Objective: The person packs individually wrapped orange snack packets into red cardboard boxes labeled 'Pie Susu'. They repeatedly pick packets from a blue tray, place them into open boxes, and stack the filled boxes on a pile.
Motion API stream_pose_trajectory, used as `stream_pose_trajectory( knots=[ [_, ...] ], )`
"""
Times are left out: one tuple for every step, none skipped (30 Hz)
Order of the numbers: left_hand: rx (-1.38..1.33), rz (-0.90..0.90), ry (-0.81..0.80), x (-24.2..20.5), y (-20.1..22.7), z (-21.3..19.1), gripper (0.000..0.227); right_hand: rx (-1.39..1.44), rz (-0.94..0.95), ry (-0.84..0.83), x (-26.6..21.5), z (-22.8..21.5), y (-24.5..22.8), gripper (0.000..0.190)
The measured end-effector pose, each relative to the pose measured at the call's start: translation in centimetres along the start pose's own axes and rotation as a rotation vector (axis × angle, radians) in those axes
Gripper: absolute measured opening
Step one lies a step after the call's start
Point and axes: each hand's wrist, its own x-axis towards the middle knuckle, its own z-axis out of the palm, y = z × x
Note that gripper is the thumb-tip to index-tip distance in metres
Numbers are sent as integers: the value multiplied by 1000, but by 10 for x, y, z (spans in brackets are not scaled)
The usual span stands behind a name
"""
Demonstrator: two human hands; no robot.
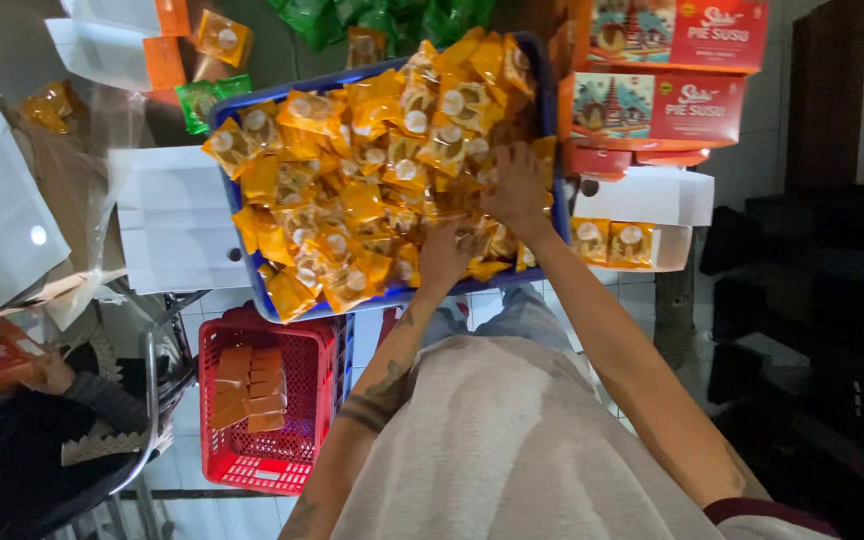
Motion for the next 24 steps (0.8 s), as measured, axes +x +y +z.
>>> stream_pose_trajectory(
  knots=[
    [-208, -25, 48, -1, -14, -10, 35, -14, 115, -112, 0, 1, -5, 67],
    [-417, -47, 95, -3, -28, -20, 32, -28, 231, -223, 1, 2, -11, 73],
    [-427, -44, 104, -1, -43, -31, 32, -38, 221, -219, 0, 7, -11, 73],
    [-671, -99, 113, 2, -57, -41, 30, -43, 220, -156, -1, 11, -11, 53],
    [-917, -159, 116, -1, -73, -47, 30, -47, 221, -100, -8, 18, -8, 33],
    [-928, -160, 121, -11, -81, -55, 30, -56, 214, -103, -15, 19, -9, 33],
    [-980, -166, 115, -19, -90, -67, 23, 37, 127, 80, -18, 21, -11, 20],
    [-1031, -172, 110, -26, -99, -78, 17, 131, 40, 262, -22, 22, -12, 23],
    [-1035, -185, 104, -27, -101, -85, 17, 129, 45, 249, -22, 27, -19, 23],
    [-1115, -183, 140, -29, -103, -90, 14, 68, -1, 340, -23, 32, -25, 28],
    [-1200, -171, 172, -25, -101, -93, 12, -3, -48, 437, -23, 32, -25, 33],
    [-1209, -174, 161, -30, -105, -95, 12, -15, -43, 432, -37, 35, -36, 33],
    [-1456, -145, 134, -27, -106, -100, 7, 91, 9, 388, -41, 37, -45, 23],
    [-1703, -113, 102, -25, -108, -105, 7, 196, 61, 342, -45, 38, -55, 14],
    [-1716, -107, 100, -16, -112, -108, 7, 184, 54, 343, -46, 28, -70, 14],
    [-1736, -168, 105, -8, -117, -110, 19, 308, 81, 359, -47, 19, -85, 13],
    [-1753, -232, 118, 0, -124, -114, 32, 439, 106, 371, -47, 12, -102, 15],
    [-1763, -229, 124, -11, -103, -133, 32, 434, 96, 366, -45, 8, -111, 15],
    [-1721, -243, 191, -22, -86, -156, 29, 487, 83, 313, -41, 7, -122, 16],
    [-1679, -258, 257, -33, -67, -178, 28, 539, 71, 259, -37, 5, -133, 17],
    [-1678, -234, 249, -17, -79, -172, 28, 535, 64, 280, -34, 9, -144, 17],
    [-1676, -348, 274, 0, -91, -165, 52, 585, 89, 209, -29, 14, -154, 14],
    [-1679, -496, 292, 3, -98, -147, 80, 625, 131, 112, -39, 14, -160, 11],
    [-1688, -507, 278, 17, -91, -150, 80, 611, 142, 107, -31, 8, -163, 11]
  ],
)
